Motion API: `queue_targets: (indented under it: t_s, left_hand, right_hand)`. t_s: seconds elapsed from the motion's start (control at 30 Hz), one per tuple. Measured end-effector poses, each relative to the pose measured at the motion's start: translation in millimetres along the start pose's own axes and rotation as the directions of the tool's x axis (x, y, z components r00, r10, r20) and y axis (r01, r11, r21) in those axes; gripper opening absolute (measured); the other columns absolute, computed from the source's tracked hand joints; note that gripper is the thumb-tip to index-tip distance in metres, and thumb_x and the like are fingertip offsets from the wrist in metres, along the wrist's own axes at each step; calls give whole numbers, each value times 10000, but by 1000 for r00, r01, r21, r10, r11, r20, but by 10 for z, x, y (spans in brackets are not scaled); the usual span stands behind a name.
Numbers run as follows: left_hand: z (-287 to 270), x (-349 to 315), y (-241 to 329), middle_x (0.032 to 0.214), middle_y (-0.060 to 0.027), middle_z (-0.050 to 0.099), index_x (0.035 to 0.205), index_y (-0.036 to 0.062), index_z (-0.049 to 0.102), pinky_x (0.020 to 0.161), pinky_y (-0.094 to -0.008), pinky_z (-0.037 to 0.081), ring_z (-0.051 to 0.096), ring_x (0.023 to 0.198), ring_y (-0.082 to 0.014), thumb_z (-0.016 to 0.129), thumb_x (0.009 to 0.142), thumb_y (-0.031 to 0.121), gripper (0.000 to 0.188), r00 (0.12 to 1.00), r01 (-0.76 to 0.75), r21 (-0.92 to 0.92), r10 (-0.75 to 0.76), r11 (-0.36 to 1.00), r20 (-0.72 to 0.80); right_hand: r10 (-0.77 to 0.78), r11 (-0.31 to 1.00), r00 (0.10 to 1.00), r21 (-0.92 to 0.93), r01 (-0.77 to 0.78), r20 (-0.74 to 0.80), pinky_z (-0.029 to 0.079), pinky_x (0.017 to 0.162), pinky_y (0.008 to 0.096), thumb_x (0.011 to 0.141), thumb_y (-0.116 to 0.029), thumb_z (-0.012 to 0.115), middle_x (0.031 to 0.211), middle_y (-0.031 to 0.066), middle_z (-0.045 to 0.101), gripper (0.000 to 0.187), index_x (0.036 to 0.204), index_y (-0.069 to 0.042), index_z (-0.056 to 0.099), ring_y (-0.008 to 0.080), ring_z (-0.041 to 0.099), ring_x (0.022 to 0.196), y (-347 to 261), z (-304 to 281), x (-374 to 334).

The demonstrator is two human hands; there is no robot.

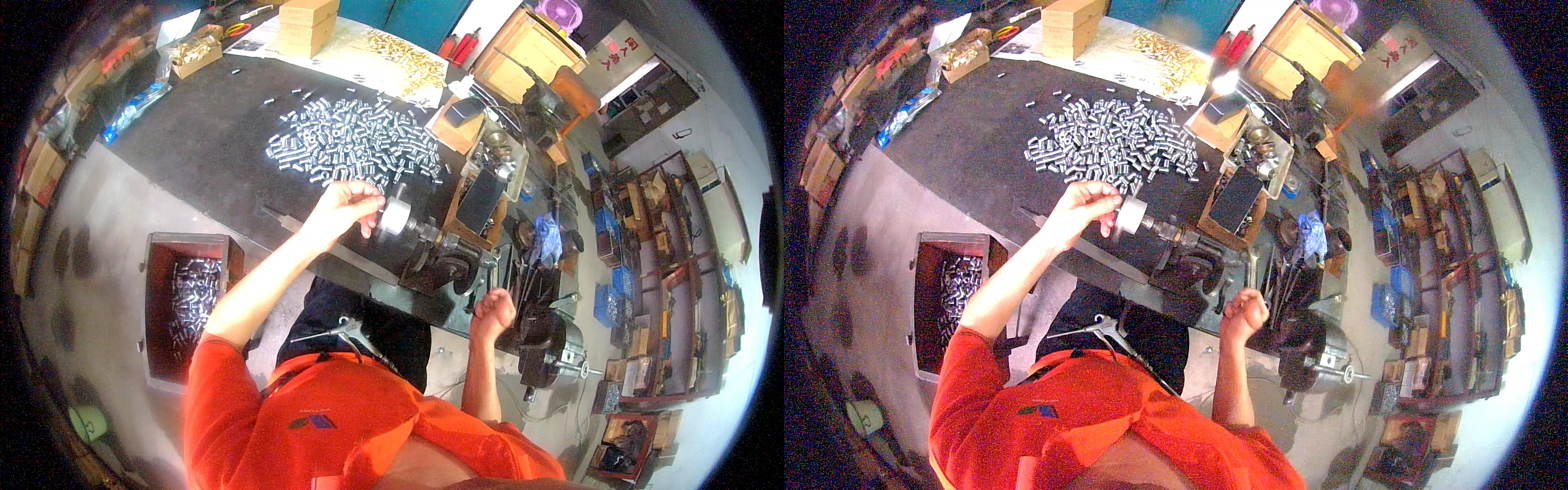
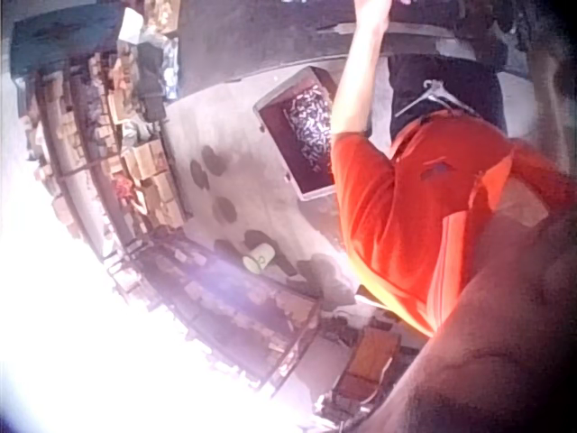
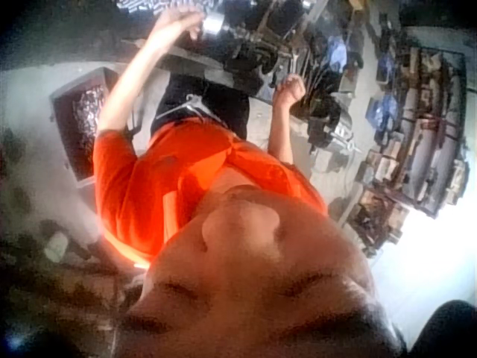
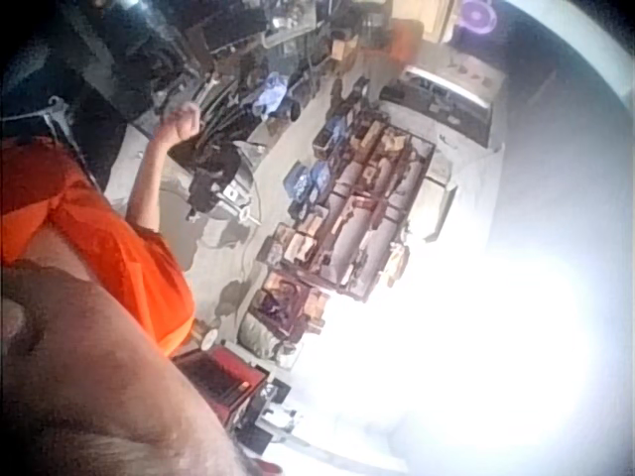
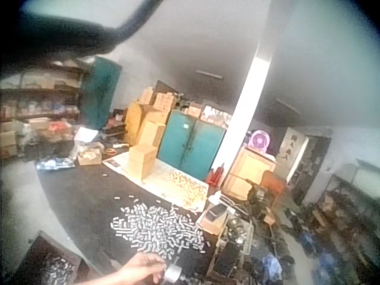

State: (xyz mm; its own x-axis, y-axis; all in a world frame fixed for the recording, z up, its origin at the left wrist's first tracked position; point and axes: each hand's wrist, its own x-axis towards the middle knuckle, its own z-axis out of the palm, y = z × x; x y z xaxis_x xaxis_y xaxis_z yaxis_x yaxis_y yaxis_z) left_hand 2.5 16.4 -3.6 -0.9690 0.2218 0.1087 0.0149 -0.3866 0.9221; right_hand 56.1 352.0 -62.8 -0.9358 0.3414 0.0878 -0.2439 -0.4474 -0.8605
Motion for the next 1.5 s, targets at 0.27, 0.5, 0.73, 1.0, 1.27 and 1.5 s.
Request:
queue_targets:
  t_s: [0.27, 0.5, 0.73, 1.0, 1.27, 1.5]
  left_hand:
    - [-207, -329, 154, 586, -36, 541, 828, -18, 566, 445, -212, 422, 511, 472, -93, 568, 807, 115, 135, 992, 54, 174, -33, 983, -118]
    - [-1136, -1751, 169, 603, -68, 568, 818, -46, 581, 448, -229, 412, 512, 479, -94, 574, 770, 96, 150, 816, 394, 528, -22, 752, -578]
    - [-1296, -2040, 128, 692, -189, 582, 769, 10, 619, 590, -377, 456, 577, 682, -351, 553, 685, 104, 143, 849, 473, 876, 217, 93, -481]
    - [-1121, -75, -103, 742, -144, 604, 886, 50, 593, 656, -386, 463, 594, 739, -311, 578, 705, 162, 213, 946, 174, 963, 236, 205, -221]
    - [-1120, 236, -402, 795, -141, 616, 887, 102, 593, 669, -411, 471, 601, 758, -298, 577, 734, 235, 203, 940, 317, 943, 163, -99, -299]
    - [-993, 104, -177, 763, -131, 612, 760, 90, 616, 659, -401, 475, 600, 757, -291, 612, 680, 236, 167, 974, 226, 946, 23, -232, -227]
  right_hand:
    - [-166, 980, 984, -96, 172, 66, 312, 421, 215, 802, -159, 472, 564, 0, 456, 181, 758, 1, 544, 81, 402, 467, 161, 281, 1162]
    - [-324, 945, 920, 34, 325, 219, 242, 345, 182, 803, -161, 441, 555, 0, 382, 174, 719, -12, 473, 58, 330, 419, -512, 473, 330]
    - [26, 996, 998, -84, -22, 50, 169, 352, 184, 799, -178, 491, 533, -41, 352, 151, 726, -47, 505, 39, 276, 413, 20, 14, -27]
    - [72, 986, 992, -144, -87, -106, 330, 426, 216, 812, -151, 446, 700, 2, 519, 138, 752, -70, 541, 79, 464, 544, 439, -36, 602]
    - [171, 978, 973, -93, -186, -154, 219, 371, 191, 754, -118, 469, 555, -33, 395, 91, 737, -53, 531, 55, 311, 424, 269, 2, 287]
    - [190, 977, 973, -69, -200, -128, 202, 375, 193, 764, -117, 465, 519, -42, 338, 93, 755, -45, 523, 49, 275, 414, 218, 14, 225]
